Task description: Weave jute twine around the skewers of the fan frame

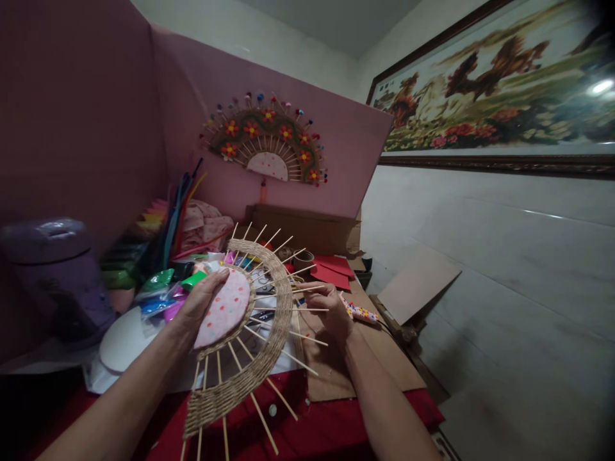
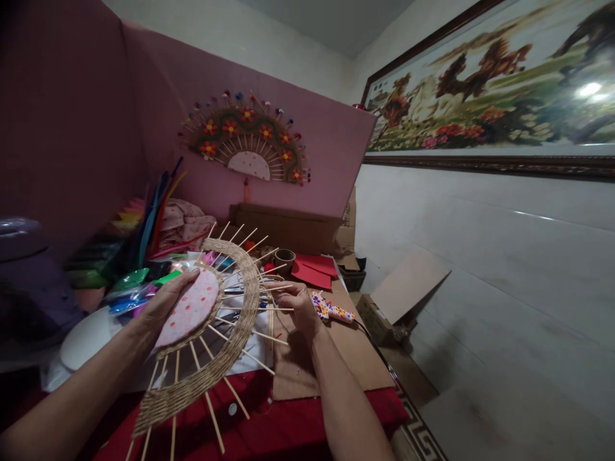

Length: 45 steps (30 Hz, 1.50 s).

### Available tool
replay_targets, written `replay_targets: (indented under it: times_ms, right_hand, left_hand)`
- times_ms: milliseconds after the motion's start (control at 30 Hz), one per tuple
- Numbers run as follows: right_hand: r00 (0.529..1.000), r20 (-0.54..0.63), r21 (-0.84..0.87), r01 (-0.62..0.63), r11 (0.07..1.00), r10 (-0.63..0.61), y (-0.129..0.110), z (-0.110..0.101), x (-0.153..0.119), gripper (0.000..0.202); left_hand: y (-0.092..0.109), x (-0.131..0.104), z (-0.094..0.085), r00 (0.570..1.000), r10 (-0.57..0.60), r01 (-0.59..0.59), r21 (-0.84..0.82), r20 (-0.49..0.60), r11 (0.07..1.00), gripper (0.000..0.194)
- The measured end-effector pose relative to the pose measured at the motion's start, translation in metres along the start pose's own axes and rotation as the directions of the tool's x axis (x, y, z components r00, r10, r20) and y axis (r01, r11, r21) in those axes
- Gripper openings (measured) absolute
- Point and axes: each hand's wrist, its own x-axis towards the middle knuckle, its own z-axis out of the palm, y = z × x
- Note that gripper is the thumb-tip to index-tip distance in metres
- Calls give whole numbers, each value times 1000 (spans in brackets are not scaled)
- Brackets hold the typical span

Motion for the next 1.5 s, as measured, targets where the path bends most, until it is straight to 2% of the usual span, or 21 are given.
replay_targets:
  times_ms: [267,367,567,733,967,1200,1367,1500]
  right_hand:
    - [1000,24,-8,-1,1000,1,4,-3,2,33]
    - [1000,24,-36,-10,999,11,1,-2,1,30]
    - [999,40,-40,-32,999,33,-1,0,1,27]
    - [999,23,-84,-37,996,39,-1,3,0,25]
    - [999,-44,-61,-19,998,16,-12,-2,0,13]
    - [997,-68,-73,34,997,-39,-14,-11,1,21]
    - [975,-142,-241,135,961,-172,-10,-14,3,17]
    - [964,-160,-313,155,937,-212,-9,-11,2,15]
  left_hand:
    - [-3,6,-2,1000,-16,16,3,-8,1000,21]
    - [-2,3,-2,1000,-13,13,-4,3,1000,22]
    - [2,-9,3,996,-82,82,-27,-22,996,17]
    - [3,-8,4,995,-95,95,-27,-20,995,19]
    - [4,-7,4,998,7,-8,-20,-57,1000,13]
    - [12,-9,6,991,28,-30,-18,-128,999,14]
    - [11,-4,1,981,142,-138,33,-131,990,18]
    - [8,0,-2,971,182,-180,24,-154,983,18]
